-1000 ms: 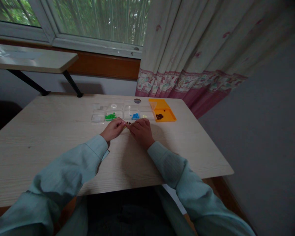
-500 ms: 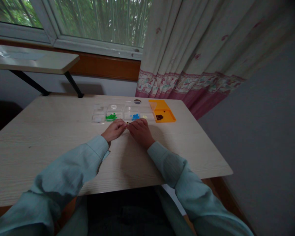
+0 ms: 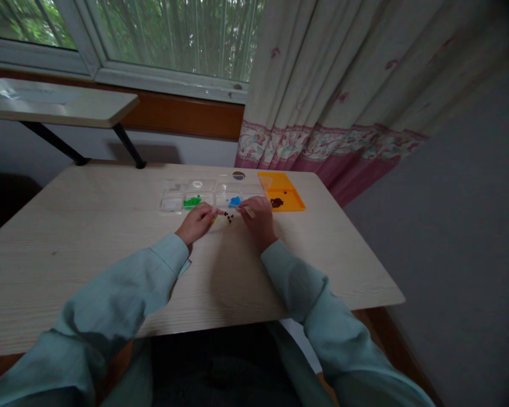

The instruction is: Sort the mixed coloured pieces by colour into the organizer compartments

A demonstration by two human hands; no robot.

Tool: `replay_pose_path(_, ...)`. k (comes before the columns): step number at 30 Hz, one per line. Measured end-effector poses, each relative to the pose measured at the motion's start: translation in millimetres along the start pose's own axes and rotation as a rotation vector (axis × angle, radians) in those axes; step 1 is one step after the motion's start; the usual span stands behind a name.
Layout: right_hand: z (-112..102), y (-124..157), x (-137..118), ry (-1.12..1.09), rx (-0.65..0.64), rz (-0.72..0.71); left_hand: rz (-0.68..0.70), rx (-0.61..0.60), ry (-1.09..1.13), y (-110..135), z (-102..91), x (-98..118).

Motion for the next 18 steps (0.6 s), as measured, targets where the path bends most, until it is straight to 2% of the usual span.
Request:
replay_pose_path(3,-28.9,-2.6,48.5,0.05,0.149,0.15,0.019,0.027,-0.018,0.9,-1.7,0.7)
replay_pose_path(8,-63.5,8.2,116.5,0.153,0.273,0.377,0.081,0.056,-0.064,2.7,-3.2,7.7)
replay_pose_path(11,-69.9,15.9,136.2,0.193,0.284,0.455,0.123,0.049,-0.116,4.4,-2.3,15.5)
replay_pose_path(18,-58.3,20.9,154.5,0.225,0.184,0.541,0.217,0.023,-0.238,7.8,2.2,31.8)
Point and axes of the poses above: each hand's wrist, its own y-axis away from the middle knuckle, its own z-axis out of the palm, x = y × z, the point moved 10 cm from there along -y, towards the middle knuckle, and after that the axes turned 2 degrees about x, right-handed, at the moved point
